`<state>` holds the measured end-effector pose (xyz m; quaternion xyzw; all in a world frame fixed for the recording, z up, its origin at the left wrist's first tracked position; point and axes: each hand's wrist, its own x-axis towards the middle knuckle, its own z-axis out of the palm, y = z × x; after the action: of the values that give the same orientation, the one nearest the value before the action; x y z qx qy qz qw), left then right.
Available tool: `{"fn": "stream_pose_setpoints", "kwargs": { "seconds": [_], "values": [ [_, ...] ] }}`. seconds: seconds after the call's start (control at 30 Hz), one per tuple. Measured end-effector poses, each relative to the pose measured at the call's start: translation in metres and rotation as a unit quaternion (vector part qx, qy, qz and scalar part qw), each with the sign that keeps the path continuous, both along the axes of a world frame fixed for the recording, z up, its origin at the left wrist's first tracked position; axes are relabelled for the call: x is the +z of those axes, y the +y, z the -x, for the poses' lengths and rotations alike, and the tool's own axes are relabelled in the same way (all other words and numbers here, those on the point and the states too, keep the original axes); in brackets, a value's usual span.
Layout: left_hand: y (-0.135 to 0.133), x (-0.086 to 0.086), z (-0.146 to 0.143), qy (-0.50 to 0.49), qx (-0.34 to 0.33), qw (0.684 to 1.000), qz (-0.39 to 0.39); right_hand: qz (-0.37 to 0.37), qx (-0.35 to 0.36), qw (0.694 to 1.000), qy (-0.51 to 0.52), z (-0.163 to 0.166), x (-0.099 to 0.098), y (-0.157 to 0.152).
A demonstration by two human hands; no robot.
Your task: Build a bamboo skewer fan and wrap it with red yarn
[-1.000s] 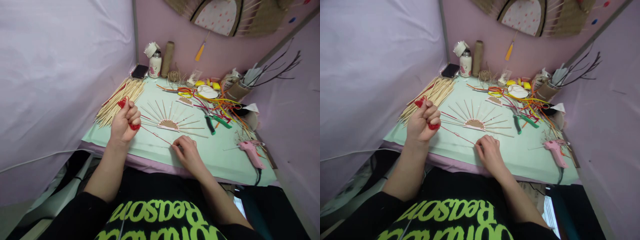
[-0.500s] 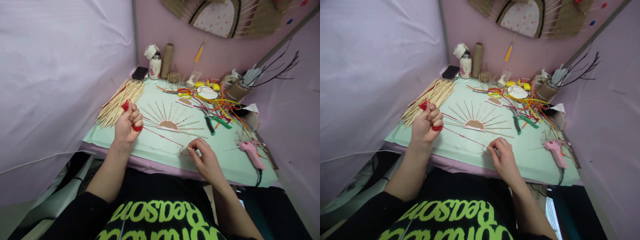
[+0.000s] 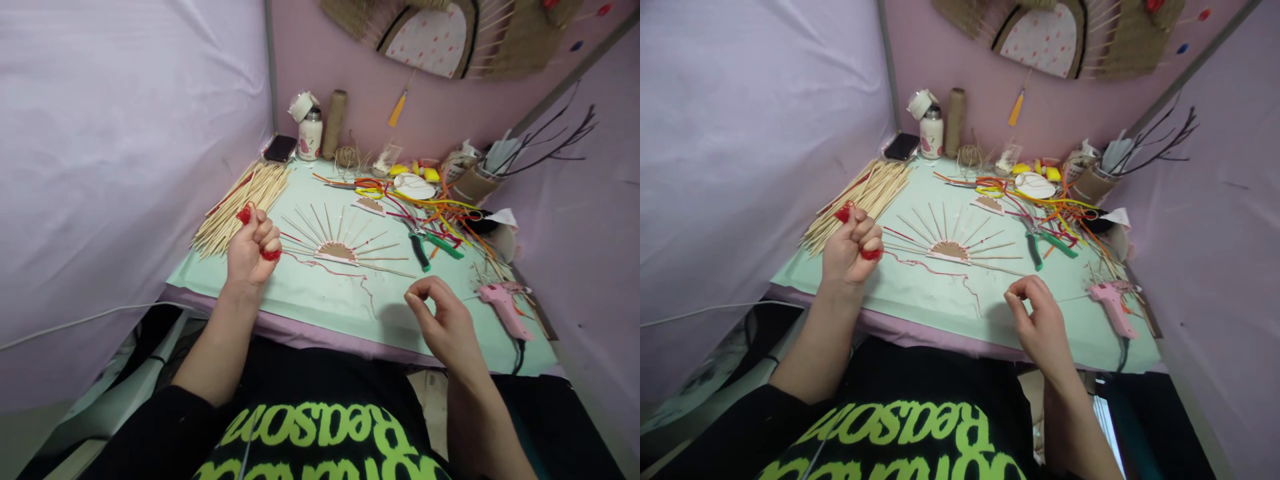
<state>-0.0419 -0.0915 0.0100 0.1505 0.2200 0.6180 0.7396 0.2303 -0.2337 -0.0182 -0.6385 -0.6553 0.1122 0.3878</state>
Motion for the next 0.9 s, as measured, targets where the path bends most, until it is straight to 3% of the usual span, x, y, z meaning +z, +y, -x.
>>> {"fn": "stream_pose_setpoints", "kwargs": {
  "seconds": [0.2, 0.33, 0.47, 0.63, 0.73, 0.9],
  "values": [
    [0.002, 0.001, 0.003, -0.005, 0.007, 1.000, 0.004, 0.015, -0.066, 0.998, -0.015, -0.032, -0.003, -0.004],
    [0.000, 0.007, 0.003, -0.006, 0.000, 1.000, 0.002, 0.058, -0.019, 0.998, -0.026, -0.033, -0.003, -0.001],
    [-0.005, 0.017, 0.000, 0.001, -0.014, 1.000, -0.005, 0.044, 0.065, 0.997, 0.022, 0.012, 0.002, 0.019],
    [-0.010, 0.030, -0.003, 0.017, -0.024, 0.999, -0.019, 0.035, 0.213, 0.973, 0.084, 0.087, -0.001, 0.059],
    [-0.011, 0.033, -0.003, 0.021, -0.026, 0.999, -0.024, 0.010, 0.208, 0.974, 0.087, 0.112, -0.012, 0.072],
    [-0.011, 0.033, -0.003, 0.013, -0.023, 0.999, -0.026, -0.044, 0.167, 0.982, 0.074, 0.125, -0.024, 0.076]
  ]
}}
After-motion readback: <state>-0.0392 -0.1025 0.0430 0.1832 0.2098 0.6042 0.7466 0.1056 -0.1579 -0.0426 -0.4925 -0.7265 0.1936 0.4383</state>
